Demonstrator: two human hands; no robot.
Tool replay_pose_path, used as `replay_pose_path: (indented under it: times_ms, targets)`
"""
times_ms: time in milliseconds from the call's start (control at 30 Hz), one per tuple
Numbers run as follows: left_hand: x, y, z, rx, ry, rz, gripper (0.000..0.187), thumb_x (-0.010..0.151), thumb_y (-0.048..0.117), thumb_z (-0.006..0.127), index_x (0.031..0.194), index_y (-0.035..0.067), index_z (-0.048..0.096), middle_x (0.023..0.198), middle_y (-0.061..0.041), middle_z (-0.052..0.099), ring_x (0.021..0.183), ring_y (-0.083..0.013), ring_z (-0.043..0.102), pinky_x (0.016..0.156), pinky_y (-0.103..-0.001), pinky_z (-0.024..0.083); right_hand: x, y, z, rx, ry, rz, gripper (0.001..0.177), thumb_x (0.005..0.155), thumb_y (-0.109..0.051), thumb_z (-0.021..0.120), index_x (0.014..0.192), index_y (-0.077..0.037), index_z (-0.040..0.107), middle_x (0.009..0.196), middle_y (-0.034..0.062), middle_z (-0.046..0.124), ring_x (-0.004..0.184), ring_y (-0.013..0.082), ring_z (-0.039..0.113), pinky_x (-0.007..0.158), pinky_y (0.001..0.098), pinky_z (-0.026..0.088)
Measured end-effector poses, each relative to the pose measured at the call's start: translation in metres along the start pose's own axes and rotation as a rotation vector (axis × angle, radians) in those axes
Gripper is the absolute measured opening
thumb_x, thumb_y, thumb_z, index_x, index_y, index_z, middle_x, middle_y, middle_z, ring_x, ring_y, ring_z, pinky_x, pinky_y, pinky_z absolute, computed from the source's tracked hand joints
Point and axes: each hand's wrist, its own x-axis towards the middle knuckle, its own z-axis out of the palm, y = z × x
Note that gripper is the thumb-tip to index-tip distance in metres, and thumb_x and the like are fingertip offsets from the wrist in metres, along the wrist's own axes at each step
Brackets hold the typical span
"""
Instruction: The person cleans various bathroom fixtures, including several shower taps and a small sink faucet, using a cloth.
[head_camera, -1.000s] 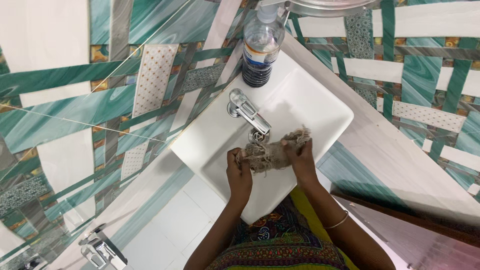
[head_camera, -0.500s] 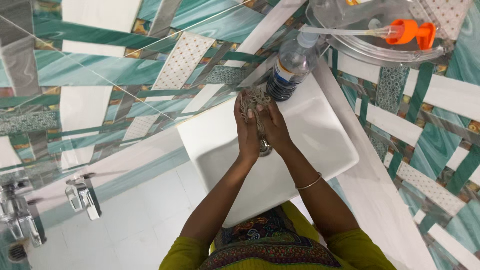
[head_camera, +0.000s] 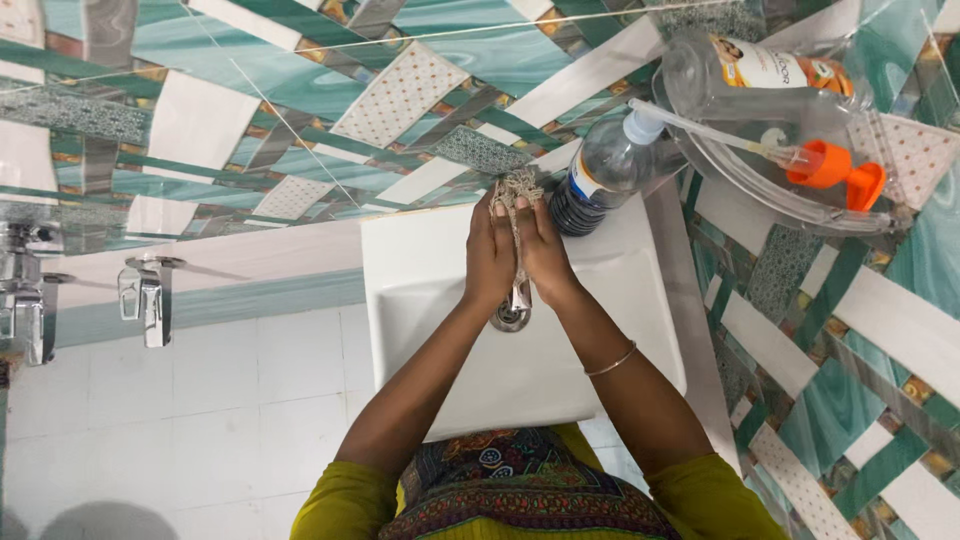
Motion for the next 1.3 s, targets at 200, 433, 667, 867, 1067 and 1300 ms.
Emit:
replay_pose_path:
  times_ms: [200, 433, 667, 867, 1067, 1300]
  targets:
    - [-0.013, 0.003, 0.002, -0.025, 0.041, -0.115, 0.05, 0.11, 0.031, 0.036, 0.147, 0.0, 0.047, 0.14, -0.025, 0.06, 0.129, -0.0386, 0.06, 0.109, -0.043, 0.046, -0.011, 0.009, -0.002, -0.206, -0.017, -0.07, 0.053, 0.111, -0.037, 0.039, 0.15, -0.001, 0.036, 0.143, 0.0157, 0.049, 0.136, 0.0255, 0.048, 0.116, 0.0371, 0.037]
    - [-0.048, 0.009, 0.001, -0.166, 0.026, 0.107, 0.05, 0.113, 0.026, 0.031, 0.156, 0.0, 0.034, 0.153, -0.022, 0.044, 0.144, -0.0341, 0.045, 0.121, -0.042, 0.034, -0.053, 0.004, -0.001, -0.267, -0.074, -0.396, 0.056, 0.115, -0.032, 0.035, 0.158, 0.001, 0.024, 0.157, 0.02, 0.036, 0.148, 0.0299, 0.037, 0.122, 0.0387, 0.031]
    - [-0.017, -0.026, 0.018, -0.334, 0.047, 0.076, 0.05, 0.113, 0.027, 0.031, 0.156, 0.001, 0.031, 0.155, -0.02, 0.041, 0.146, -0.0296, 0.038, 0.123, -0.039, 0.027, -0.011, -0.015, 0.01, 0.192, -0.021, 0.113, 0.045, 0.108, -0.031, 0.042, 0.147, -0.01, 0.035, 0.139, 0.0098, 0.051, 0.128, 0.0214, 0.052, 0.108, 0.0369, 0.042]
    - [-0.033, -0.018, 0.011, -0.379, 0.032, 0.022, 0.055, 0.112, 0.031, 0.034, 0.157, 0.0, 0.033, 0.158, -0.02, 0.041, 0.149, -0.0316, 0.037, 0.125, -0.041, 0.025, -0.024, -0.014, 0.014, 0.287, -0.015, 0.044, 0.053, 0.11, -0.028, 0.043, 0.156, -0.005, 0.03, 0.149, 0.0173, 0.044, 0.136, 0.0266, 0.046, 0.113, 0.0406, 0.039]
    - [-0.092, 0.008, -0.005, -0.312, -0.043, 0.078, 0.061, 0.114, 0.035, 0.027, 0.163, -0.001, 0.022, 0.17, -0.02, 0.026, 0.159, -0.0331, 0.022, 0.129, -0.042, 0.016, -0.104, 0.008, 0.014, -0.11, 0.032, -0.148, 0.057, 0.113, -0.031, 0.034, 0.16, -0.002, 0.021, 0.161, 0.0175, 0.037, 0.15, 0.0276, 0.037, 0.122, 0.0404, 0.029]
    - [-0.103, 0.012, -0.011, -0.329, -0.053, 0.098, 0.059, 0.116, 0.033, 0.023, 0.163, -0.003, 0.02, 0.171, -0.021, 0.024, 0.161, -0.0328, 0.02, 0.131, -0.042, 0.016, -0.113, 0.032, 0.004, -0.049, 0.096, -0.011, 0.048, 0.116, -0.029, 0.035, 0.152, 0.004, 0.039, 0.148, 0.022, 0.053, 0.135, 0.0298, 0.051, 0.115, 0.0403, 0.04]
